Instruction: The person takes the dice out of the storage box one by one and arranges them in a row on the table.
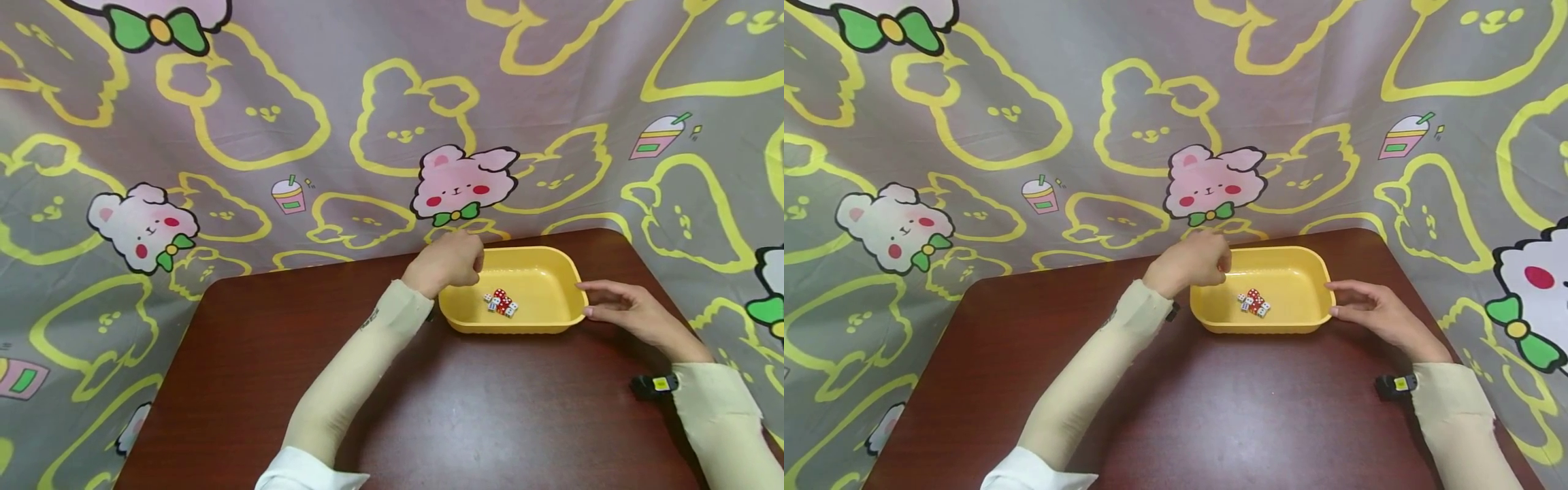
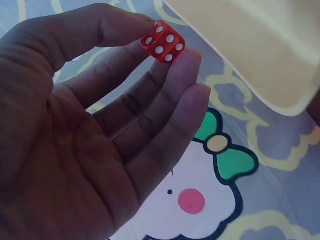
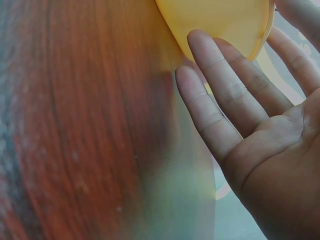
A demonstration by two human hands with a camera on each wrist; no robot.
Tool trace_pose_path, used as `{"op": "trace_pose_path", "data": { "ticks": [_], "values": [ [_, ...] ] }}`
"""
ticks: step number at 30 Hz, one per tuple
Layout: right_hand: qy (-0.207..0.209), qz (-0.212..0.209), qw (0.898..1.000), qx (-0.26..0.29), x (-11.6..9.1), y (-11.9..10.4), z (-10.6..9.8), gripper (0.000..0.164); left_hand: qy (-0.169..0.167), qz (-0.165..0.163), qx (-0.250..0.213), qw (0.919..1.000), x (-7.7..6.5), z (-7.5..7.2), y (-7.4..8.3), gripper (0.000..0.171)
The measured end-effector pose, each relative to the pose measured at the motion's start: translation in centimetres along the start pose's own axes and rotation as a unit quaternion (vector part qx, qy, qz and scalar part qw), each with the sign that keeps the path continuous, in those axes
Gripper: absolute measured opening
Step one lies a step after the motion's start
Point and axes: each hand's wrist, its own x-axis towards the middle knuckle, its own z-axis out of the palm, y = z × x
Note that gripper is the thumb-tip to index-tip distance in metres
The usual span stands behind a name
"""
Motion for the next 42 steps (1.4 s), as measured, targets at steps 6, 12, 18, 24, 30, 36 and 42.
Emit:
{"op": "trace_pose_path", "data": {
  "ticks": [6, 12, 18, 24, 30, 36, 42],
  "values": [
    [-0.002, 0.003, 1.0, 0.0, -0.1, 0.0, 0.1, 0.052, 0.002, -0.004, -0.006, 1.0, -0.8, 0.1, -0.9, 0.006],
    [0.0, 0.003, 1.0, 0.0, 0.0, 0.0, 0.2, 0.051, 0.009, -0.003, -0.005, 0.9999, -1.4, 0.1, -1.7, 0.01],
    [0.003, -0.005, 1.0, -0.002, 0.1, 0.0, 0.0, 0.05, 0.018, -0.002, -0.006, 0.9998, -1.9, 0.2, -2.4, 0.015],
    [0.002, -0.006, 1.0, -0.001, -0.1, 0.1, 0.2, 0.048, 0.025, -0.001, -0.014, 0.9996, -2.4, 0.4, -2.9, 0.016],
    [0.003, -0.017, 1.0, 0.002, -0.1, 0.1, 0.2, 0.049, 0.026, -0.017, -0.019, 0.9993, -2.7, 0.7, -3.4, 0.012],
    [0.0, -0.01, 1.0, 0.006, -0.1, 0.1, 0.3, 0.049, 0.022, -0.019, -0.02, 0.9994, -2.9, 0.9, -3.6, 0.013],
    [0.006, -0.016, 1.0, 0.012, -0.1, 0.1, 0.4, 0.049, 0.022, -0.019, -0.011, 0.9995, -3.2, 0.8, -4.0, 0.013]
  ]
}}
